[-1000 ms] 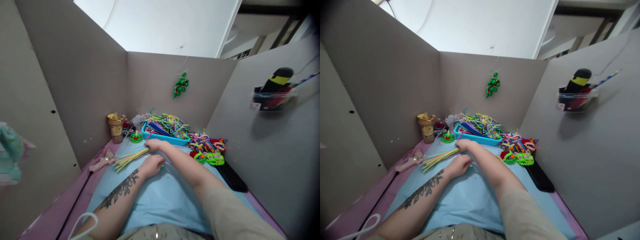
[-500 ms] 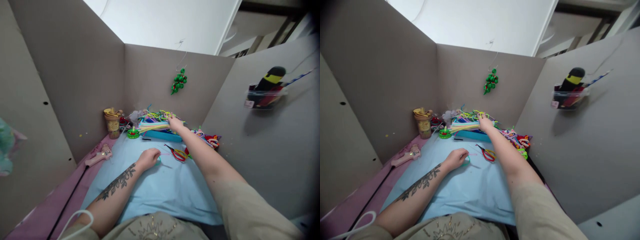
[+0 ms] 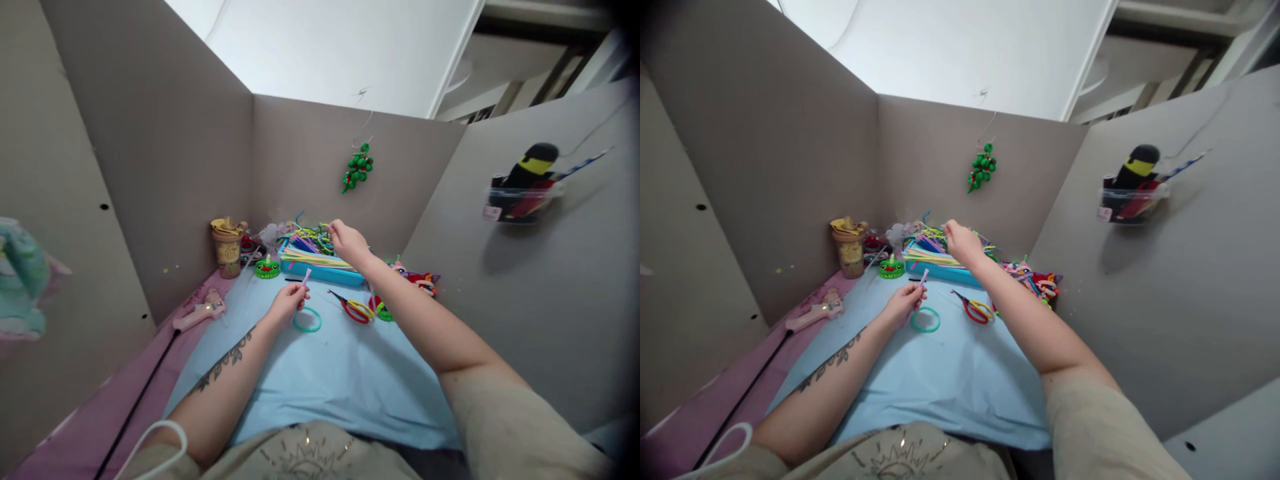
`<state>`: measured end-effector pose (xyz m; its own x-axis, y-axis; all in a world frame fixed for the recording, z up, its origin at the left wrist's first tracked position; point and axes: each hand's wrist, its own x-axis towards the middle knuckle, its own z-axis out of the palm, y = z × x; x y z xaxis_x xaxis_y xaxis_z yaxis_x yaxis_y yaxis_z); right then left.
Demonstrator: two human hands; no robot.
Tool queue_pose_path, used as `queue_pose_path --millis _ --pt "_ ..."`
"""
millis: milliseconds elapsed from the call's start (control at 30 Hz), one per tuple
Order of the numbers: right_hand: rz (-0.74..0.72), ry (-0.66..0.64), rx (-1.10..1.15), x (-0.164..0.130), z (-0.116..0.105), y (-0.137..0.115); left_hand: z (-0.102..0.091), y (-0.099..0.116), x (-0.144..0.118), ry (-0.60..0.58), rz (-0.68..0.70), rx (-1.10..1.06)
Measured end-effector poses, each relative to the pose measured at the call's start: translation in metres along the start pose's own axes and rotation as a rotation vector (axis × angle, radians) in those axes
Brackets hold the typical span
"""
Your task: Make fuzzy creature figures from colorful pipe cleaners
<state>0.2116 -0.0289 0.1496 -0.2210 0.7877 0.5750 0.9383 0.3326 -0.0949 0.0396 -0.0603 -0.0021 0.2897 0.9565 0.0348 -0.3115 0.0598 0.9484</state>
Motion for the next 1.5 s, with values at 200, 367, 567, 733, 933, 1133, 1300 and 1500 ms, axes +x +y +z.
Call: queue_pose_path --millis 200,367,567,733,933,1133,1300,1500 --pt "-0.811 0.118 0.114 -0.073 0.033 -0.045 -0.001 0.003 -0.003 -0.099 -0.241 -0.254" --pt "-0.715 -0.087 0.284 -0.134 0.091 -0.053 -0.007 0.007 0.002 -0.042 -0.285 -0.432" --pt "-0.545 -0.022 0.487 -0.150 0.110 -0.046 -0.011 0.001 0.009 0.076 -0.228 -0.533" --pt "-0.384 -0.018 0.648 -0.154 0.106 -0.045 -0.011 0.003 0.011 0.109 -0.133 -0.577" --pt "-0.166 -0.105 0.704 -0.160 0.103 -0.044 -0.011 0.006 0.010 0.116 -0.089 -0.624" --pt "-0.181 -0.144 0.740 -0.159 0.103 -0.043 -0.010 0.007 0.009 0.107 -0.096 -0.654" --pt "-0.164 -0.140 0.741 -0.159 0.105 -0.042 -0.008 0.006 0.008 0.092 -0.111 -0.635" --pt "-0.116 -0.124 0.715 -0.159 0.109 -0.039 0.000 0.002 0.004 0.070 -0.130 -0.600"
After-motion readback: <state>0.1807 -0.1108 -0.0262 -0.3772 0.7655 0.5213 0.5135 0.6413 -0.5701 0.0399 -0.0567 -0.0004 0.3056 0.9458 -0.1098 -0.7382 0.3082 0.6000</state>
